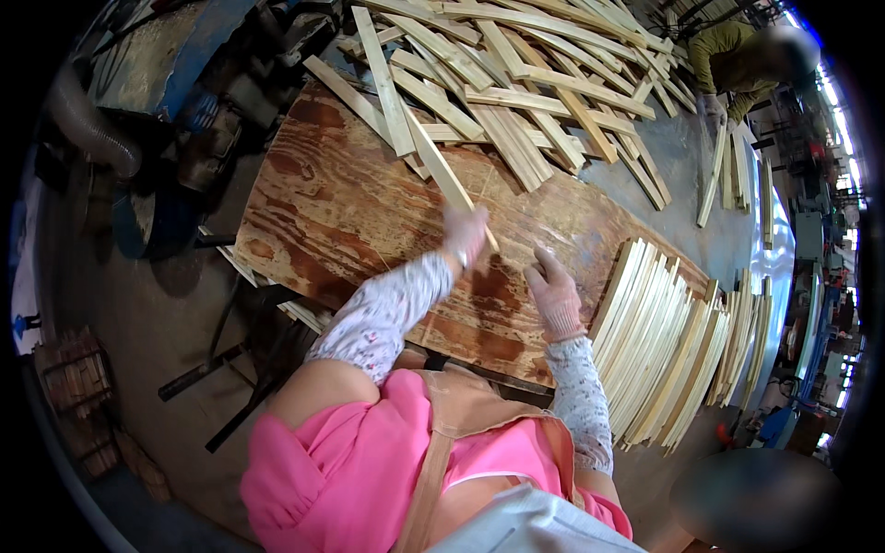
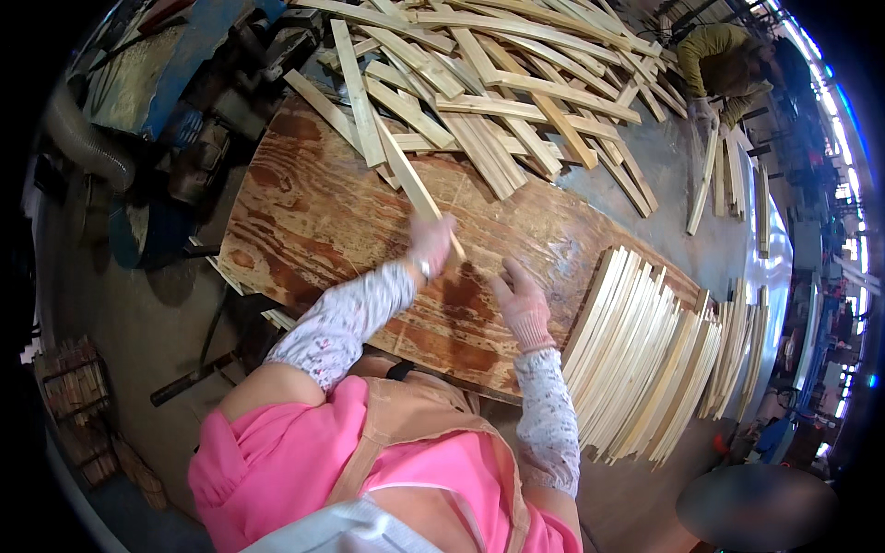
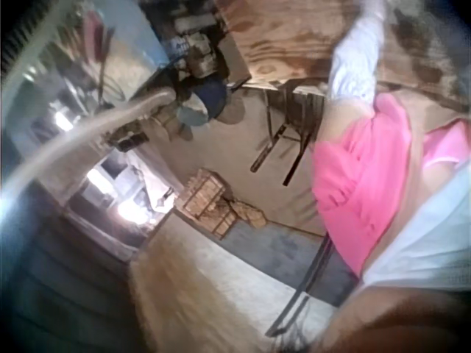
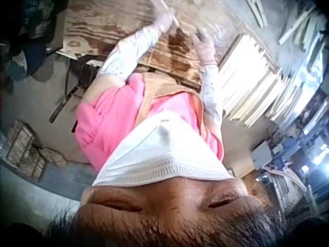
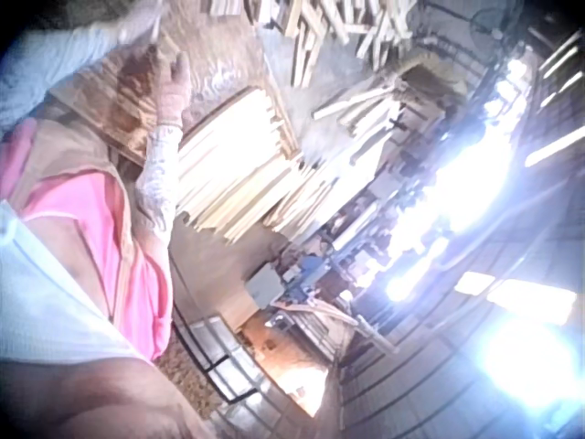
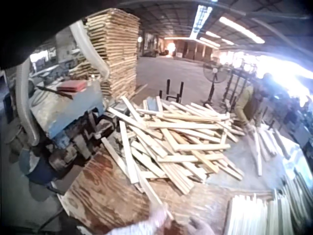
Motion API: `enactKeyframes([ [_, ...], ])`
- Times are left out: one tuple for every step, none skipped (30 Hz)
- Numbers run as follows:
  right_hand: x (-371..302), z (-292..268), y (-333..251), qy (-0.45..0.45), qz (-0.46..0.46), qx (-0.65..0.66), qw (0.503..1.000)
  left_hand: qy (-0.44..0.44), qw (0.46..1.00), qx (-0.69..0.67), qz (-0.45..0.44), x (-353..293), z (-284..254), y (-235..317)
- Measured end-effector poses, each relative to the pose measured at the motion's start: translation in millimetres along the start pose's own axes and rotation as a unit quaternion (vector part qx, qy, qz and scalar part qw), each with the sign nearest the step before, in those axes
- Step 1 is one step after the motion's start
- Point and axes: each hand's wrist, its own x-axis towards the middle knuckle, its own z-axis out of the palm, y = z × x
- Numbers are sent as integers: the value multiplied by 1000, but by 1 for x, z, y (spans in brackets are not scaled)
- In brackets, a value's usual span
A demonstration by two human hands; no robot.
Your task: The person repeatedly picks up thin wooden strips from a large pile on a workbench and arranges them into a neat, aligned stack. The person handles the strips by hand, moving them from a disorganized pile to a growing organized stack on the right side of the bench.
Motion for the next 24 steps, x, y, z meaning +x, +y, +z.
enactKeyframes([
  [10,6,-11,3,-1,22,1000,-59,997,-35,-31,-49,3,7],
  [21,17,-23,-55,10,77,995,-33,997,-39,-55,-99,2,10],
  [28,29,-31,-110,24,131,985,-162,980,-28,-111,-124,-10,-18],
  [30,39,-32,-161,43,186,968,-364,924,112,2,-133,-21,-58],
  [32,50,-26,-166,16,66,984,-470,858,197,-72,-156,-32,-21],
  [32,57,-18,-168,-8,-53,984,-627,716,295,-89,-135,-42,-47],
  [21,51,-35,-200,-17,-27,979,-636,671,377,54,-134,-58,1],
  [5,52,-26,-151,1,-77,985,-592,697,388,114,-120,-70,20],
  [-11,47,-20,-124,16,-63,990,-506,765,370,150,-97,-85,27],
  [-27,39,-12,-100,29,-49,993,-392,829,349,193,-71,-100,37],
  [-41,34,7,-33,52,-18,998,-268,871,340,233,-41,-106,51],
  [-51,29,28,37,74,15,996,-149,883,359,261,-7,-106,73],
  [-59,21,48,106,49,109,987,-42,858,432,273,32,-105,98],
  [-63,12,66,175,23,203,963,52,830,491,259,57,-101,124],
  [-60,-2,74,227,54,114,966,141,799,514,280,87,-107,129],
  [-61,-18,83,284,87,22,955,221,761,531,300,111,-109,130],
  [-63,-30,105,308,109,-127,937,222,789,525,229,121,-105,138],
  [-68,-41,134,328,134,-275,894,215,814,515,158,127,-94,151],
  [-70,-47,152,335,153,-416,831,212,833,503,85,132,-87,159],
  [-65,-51,151,336,143,-404,839,217,845,484,64,143,-94,155],
  [-61,-58,150,337,132,-392,846,223,856,464,43,154,-104,144],
  [-60,-61,148,336,125,-379,853,227,866,445,22,162,-113,127],
  [-61,-63,146,339,114,-366,859,288,838,456,75,159,-113,115],
  [-64,-63,145,324,108,-359,869,223,910,342,75,151,-123,100],
])
